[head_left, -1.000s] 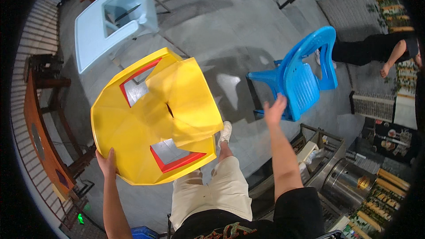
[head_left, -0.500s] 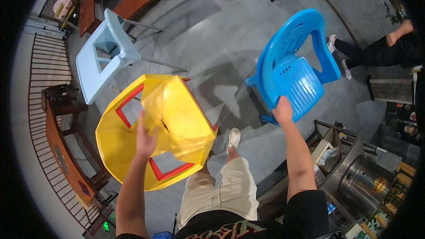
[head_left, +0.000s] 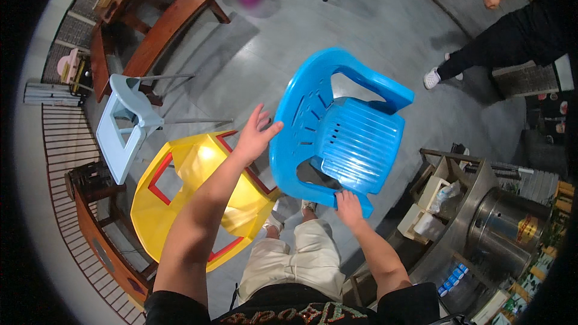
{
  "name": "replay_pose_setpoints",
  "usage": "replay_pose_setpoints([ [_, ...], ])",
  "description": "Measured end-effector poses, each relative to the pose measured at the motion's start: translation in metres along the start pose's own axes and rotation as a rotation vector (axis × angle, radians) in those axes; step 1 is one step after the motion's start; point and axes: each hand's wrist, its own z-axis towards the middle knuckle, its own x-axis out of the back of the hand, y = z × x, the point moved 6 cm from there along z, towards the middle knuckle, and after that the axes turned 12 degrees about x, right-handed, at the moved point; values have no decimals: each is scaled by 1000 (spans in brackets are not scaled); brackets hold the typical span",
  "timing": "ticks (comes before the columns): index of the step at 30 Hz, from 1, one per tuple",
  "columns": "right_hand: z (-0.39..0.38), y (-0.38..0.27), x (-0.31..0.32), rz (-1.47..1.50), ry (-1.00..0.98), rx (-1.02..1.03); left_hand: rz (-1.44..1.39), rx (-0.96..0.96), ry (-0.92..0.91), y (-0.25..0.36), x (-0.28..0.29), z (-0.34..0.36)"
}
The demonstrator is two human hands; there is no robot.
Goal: The person wipes a yellow plastic chair with a purple cloth, then stacks it with other chairs. They move a basin and a pink chair, then return to stack more chairs. Finally, they carry the basin to a sink and rinse the cloth.
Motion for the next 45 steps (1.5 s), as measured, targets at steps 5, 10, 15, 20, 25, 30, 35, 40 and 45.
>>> replay_pose_setpoints([
  [5, -44, 49, 20, 362, 256, -199, 177, 78, -72, 45, -42, 11],
  [10, -122, 134, -33, 806, 522, -1232, 101, 115, -26, 40, -36, 22],
  [15, -132, 135, -137, 2067, 479, -1270, -26, 141, -129, 39, -41, 23],
  [20, -113, 132, -158, 2243, 509, -1212, -33, 155, -88, 40, -30, -3],
  [25, -104, 128, -106, 2254, 428, -1210, -127, 95, -64, 42, -7, -46],
  [30, -70, 113, -44, 2144, 348, -1081, -246, 9, 17, 45, 51, -106],
  [35, -34, 98, 44, 1962, 322, -1019, -372, -133, 76, 74, 96, -189],
  [40, -22, 59, 170, 1857, 302, -886, -364, -256, 253, 130, 117, -308],
  [45, -61, 8, 292, 1696, 274, -697, -348, -338, 402, 180, 110, -429],
])
